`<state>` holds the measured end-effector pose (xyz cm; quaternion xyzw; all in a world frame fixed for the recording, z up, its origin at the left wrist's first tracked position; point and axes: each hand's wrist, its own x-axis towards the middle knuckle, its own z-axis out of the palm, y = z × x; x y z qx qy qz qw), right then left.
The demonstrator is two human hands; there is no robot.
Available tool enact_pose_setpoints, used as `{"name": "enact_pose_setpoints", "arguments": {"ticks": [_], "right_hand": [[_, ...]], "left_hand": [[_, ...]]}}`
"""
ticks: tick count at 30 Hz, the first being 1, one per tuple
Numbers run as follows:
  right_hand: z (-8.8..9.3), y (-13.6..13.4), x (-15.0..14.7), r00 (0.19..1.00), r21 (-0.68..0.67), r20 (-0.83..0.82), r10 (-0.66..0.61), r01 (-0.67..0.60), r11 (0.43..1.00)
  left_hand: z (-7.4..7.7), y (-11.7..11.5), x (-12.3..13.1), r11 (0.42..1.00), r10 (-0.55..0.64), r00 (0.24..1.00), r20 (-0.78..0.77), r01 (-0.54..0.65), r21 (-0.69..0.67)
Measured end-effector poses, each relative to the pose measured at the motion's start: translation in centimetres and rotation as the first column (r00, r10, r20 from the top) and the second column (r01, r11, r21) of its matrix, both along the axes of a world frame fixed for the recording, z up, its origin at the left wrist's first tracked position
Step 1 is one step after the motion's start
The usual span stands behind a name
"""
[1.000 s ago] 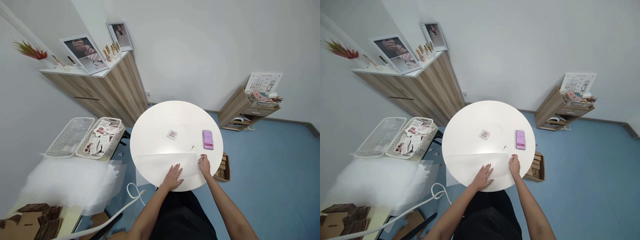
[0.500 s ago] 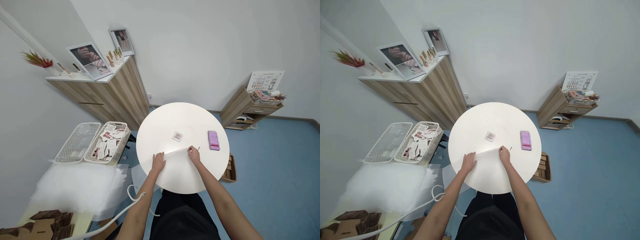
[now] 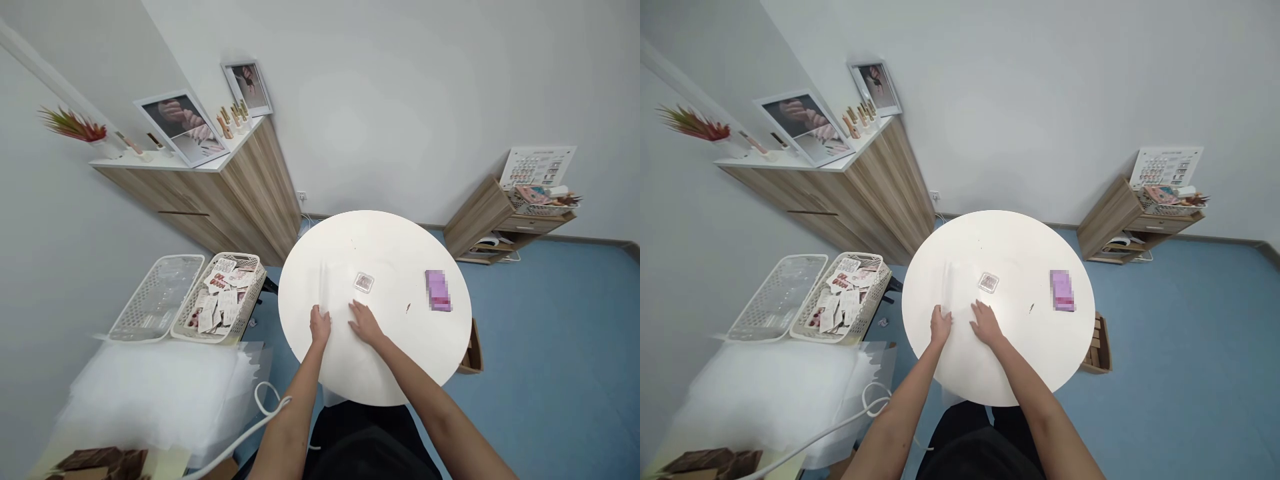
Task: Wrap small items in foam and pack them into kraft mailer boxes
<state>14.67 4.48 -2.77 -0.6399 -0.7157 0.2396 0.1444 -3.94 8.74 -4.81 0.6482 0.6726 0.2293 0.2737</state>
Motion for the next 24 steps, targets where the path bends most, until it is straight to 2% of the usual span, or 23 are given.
{"name": "enact_pose_setpoints", "arguments": {"ticks": [3,6,9,11,13,15,17,20,22,24], "right_hand": [[-1.1,-1.7,-1.3,0.990,-0.140,0.112,0.084,-0.068,0.988],[-1.5,-1.5,-1.8,0.979,-0.151,0.175,0.105,-0.078,0.985],[-1.5,-0.1,-1.6,0.979,-0.128,0.184,0.083,-0.060,0.990],[-1.5,1.3,-0.9,0.985,-0.083,0.168,0.026,-0.012,0.996],[-1.7,2.9,0.4,0.988,0.001,0.139,-0.065,0.066,0.998],[-2.0,4.6,2.2,0.982,0.094,0.105,-0.155,0.146,0.985],[-2.4,6.3,4.0,0.975,0.136,0.093,-0.204,0.190,0.972],[-3.3,8.3,6.2,0.964,0.114,0.094,-0.248,0.238,0.965],[-3.7,9.2,7.1,0.964,0.079,0.100,-0.246,0.239,0.968],[-3.8,9.6,7.7,0.969,0.060,0.104,-0.224,0.219,0.974]], "left_hand": [[0.1,0.9,-0.6,0.990,0.138,0.986,0.091,-0.141,0.026],[1.1,2.1,-1.8,0.957,0.267,0.942,0.204,-0.284,0.059],[2.5,2.5,-2.8,0.946,0.273,0.955,0.117,-0.288,0.147],[3.1,1.7,-3.2,0.964,0.166,0.986,-0.035,-0.154,0.218],[3.1,-0.3,-3.1,0.965,-0.040,0.983,-0.181,0.085,0.246],[2.6,-3.2,-2.7,0.910,-0.280,0.920,-0.274,0.345,0.229],[1.7,-6.3,-2.2,0.855,-0.411,0.850,-0.330,0.485,0.183],[0.4,-9.6,-1.5,0.855,-0.433,0.815,-0.384,0.506,0.110],[-0.2,-10.4,-1.4,0.859,-0.432,0.805,-0.407,0.504,0.087],[-0.5,-10.2,-1.5,0.847,-0.453,0.788,-0.418,0.527,0.075]]}}
